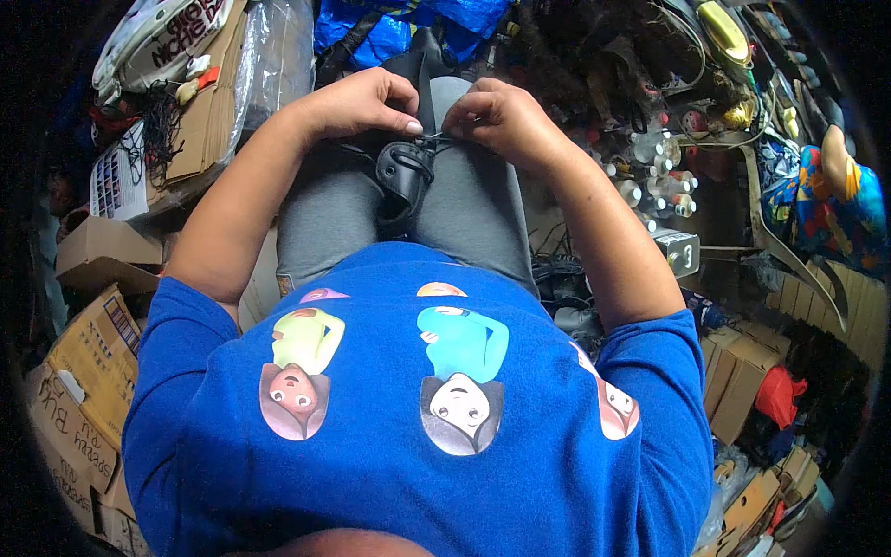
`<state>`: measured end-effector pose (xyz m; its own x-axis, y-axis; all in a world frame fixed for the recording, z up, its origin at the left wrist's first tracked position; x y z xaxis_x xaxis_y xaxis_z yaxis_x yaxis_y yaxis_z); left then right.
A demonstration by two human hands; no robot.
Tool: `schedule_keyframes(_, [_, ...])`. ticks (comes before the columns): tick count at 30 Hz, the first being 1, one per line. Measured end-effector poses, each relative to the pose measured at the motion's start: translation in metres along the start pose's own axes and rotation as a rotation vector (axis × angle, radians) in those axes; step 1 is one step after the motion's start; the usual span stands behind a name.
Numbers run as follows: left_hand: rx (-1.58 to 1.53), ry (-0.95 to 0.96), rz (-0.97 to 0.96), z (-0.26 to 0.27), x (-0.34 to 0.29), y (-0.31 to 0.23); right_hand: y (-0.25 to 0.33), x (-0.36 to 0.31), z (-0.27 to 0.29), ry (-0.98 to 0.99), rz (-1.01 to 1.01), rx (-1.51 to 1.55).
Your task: Lacing up a black shoe while holding it on the lap.
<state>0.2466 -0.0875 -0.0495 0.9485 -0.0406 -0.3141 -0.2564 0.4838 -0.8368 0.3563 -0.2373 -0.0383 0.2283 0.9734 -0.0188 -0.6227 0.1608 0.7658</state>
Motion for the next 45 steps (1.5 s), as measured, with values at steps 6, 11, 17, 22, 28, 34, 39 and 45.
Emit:
schedule_keyframes(6, [-0.257,0.037,0.01,-0.004,0.002,0.011,0.005,-0.001,-0.007,-0.046,0.085,-0.015])
schedule_keyframes(11, [-0.286,0.074,-0.057,-0.002,0.002,0.008,0.009,-0.012,-0.011,-0.153,0.151,-0.08])
schedule_keyframes(17, [-0.211,0.13,-0.087,-0.001,0.004,0.013,0.018,-0.017,-0.012,-0.171,0.231,-0.21])
schedule_keyframes(22, [-0.066,0.213,-0.146,-0.002,0.006,0.013,0.045,-0.02,-0.012,-0.13,0.323,-0.454])
schedule_keyframes(28, [0.199,0.129,-0.238,0.006,0.005,-0.01,0.078,-0.005,-0.022,0.111,0.426,-0.842])
schedule_keyframes(34, [0.204,-0.128,-0.215,0.011,0.017,-0.007,0.058,0.005,-0.031,-0.013,0.28,-0.695])
schedule_keyframes(39, [0.387,-0.688,-0.405,0.009,-0.03,-0.013,0.028,-0.004,-0.011,0.027,0.029,-0.177])
schedule_keyframes(45, [0.322,-0.408,-0.069,-0.01,-0.083,-0.003,0.021,-0.015,-0.013,0.096,0.044,-0.109])
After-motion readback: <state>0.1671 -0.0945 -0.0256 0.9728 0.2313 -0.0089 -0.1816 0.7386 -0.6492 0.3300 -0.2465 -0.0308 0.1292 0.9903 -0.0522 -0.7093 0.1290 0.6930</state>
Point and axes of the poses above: each hand's wrist, its own x-axis towards the middle knuckle, its own z-axis out of the back of the hand, y = z × x, the point moved 4 cm from there along x, towards the middle knuckle, and after that the axes turned 3 degrees about -y, right-handed, at the moved point
